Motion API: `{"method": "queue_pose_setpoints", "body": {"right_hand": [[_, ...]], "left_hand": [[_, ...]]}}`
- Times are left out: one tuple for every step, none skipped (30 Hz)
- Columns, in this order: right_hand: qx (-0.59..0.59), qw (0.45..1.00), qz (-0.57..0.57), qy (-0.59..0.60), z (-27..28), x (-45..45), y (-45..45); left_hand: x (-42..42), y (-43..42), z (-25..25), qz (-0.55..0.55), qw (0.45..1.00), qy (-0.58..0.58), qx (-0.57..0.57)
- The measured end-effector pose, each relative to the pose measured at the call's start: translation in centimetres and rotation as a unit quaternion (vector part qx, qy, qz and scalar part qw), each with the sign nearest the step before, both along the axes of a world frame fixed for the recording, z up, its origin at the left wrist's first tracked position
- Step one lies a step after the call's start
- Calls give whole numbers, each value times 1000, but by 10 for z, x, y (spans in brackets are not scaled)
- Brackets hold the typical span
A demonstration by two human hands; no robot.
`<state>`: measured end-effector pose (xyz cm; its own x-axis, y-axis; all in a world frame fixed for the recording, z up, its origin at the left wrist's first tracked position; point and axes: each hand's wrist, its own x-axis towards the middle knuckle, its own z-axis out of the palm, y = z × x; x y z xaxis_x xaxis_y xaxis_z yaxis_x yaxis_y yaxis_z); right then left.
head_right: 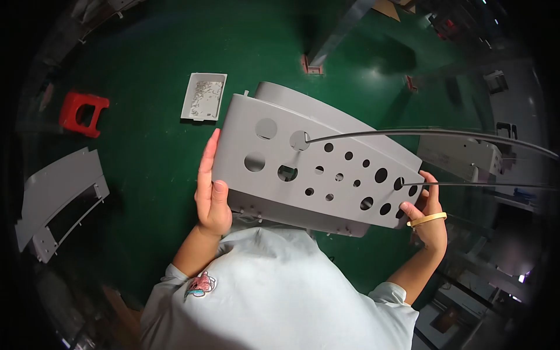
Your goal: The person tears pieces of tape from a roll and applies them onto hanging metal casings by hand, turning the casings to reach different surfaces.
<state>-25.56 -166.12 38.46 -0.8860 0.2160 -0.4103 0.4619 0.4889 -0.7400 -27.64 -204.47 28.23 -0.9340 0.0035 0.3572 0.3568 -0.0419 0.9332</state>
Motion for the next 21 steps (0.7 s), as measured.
{"method": "queue_pose_setpoints", "body": {"right_hand": [[-11, 1000, 0, -4, 2, -1, -1], [-16, 999, 24, 23, -2, -1, 3], [-4, 1000, 12, 0, -2, -1, 9], [6, 1000, -1, -22, 0, -1, 12], [10, 1000, -4, -21, 4, -4, 9], [13, 1000, -11, -23, 6, -5, 3], [9, 999, -28, -24, 6, -4, -1], [8, 999, -43, -23, 7, -5, -3], [12, 998, -47, -28, 9, -6, -7], [17, 998, -54, -33, 10, -6, -11], [24, 998, -62, -23, 8, -5, -13], [59, 992, -90, -63, 15, -5, -19], [56, 987, -124, -89, 20, -9, -25], [52, 979, -160, -115, 25, -11, -30], [69, 974, -187, -105, 22, -8, -31], [89, 970, -192, -119, 24, -9, -33], [100, 965, -204, -130, 25, -12, -34], [114, 957, -222, -146, 29, -14, -40], [126, 943, -257, -169, 31, -19, -48], [114, 941, -267, -173, 34, -24, -56], [109, 931, -298, -181, 34, -28, -64]], "left_hand": [[-6, 4, -19, -1, 999, -16, 50], [-17, 7, -22, 16, 996, 2, 84], [-25, 10, -25, 24, 993, 5, 117], [-31, 10, -28, 31, 988, 7, 149], [-39, 11, -30, 56, 987, 15, 147], [-46, 12, -30, 84, 986, 24, 140], [-53, 10, -30, 93, 990, 37, 101], [-61, 8, -28, 103, 991, 51, 65], [-74, 8, -26, 106, 990, 83, 43], [-84, 8, -27, 96, 990, 90, 55], [-94, 6, -27, 74, 992, 92, 49], [-103, 4, -26, 51, 994, 90, 43], [-114, 3, -25, 26, 995, 85, 55], [-124, -1, -25, -10, 995, 83, 52], [-137, -3, -27, -46, 993, 82, 71], [-152, -4, -30, -83, 989, 82, 91], [-168, -5, -33, -115, 984, 75, 112], [-187, -7, -36, -140, 978, 81, 132], [-202, -6, -42, -167, 972, 86, 141], [-219, -9, -47, -196, 965, 93, 150], [-239, -12, -53, -237, 959, 104, 114]]}}
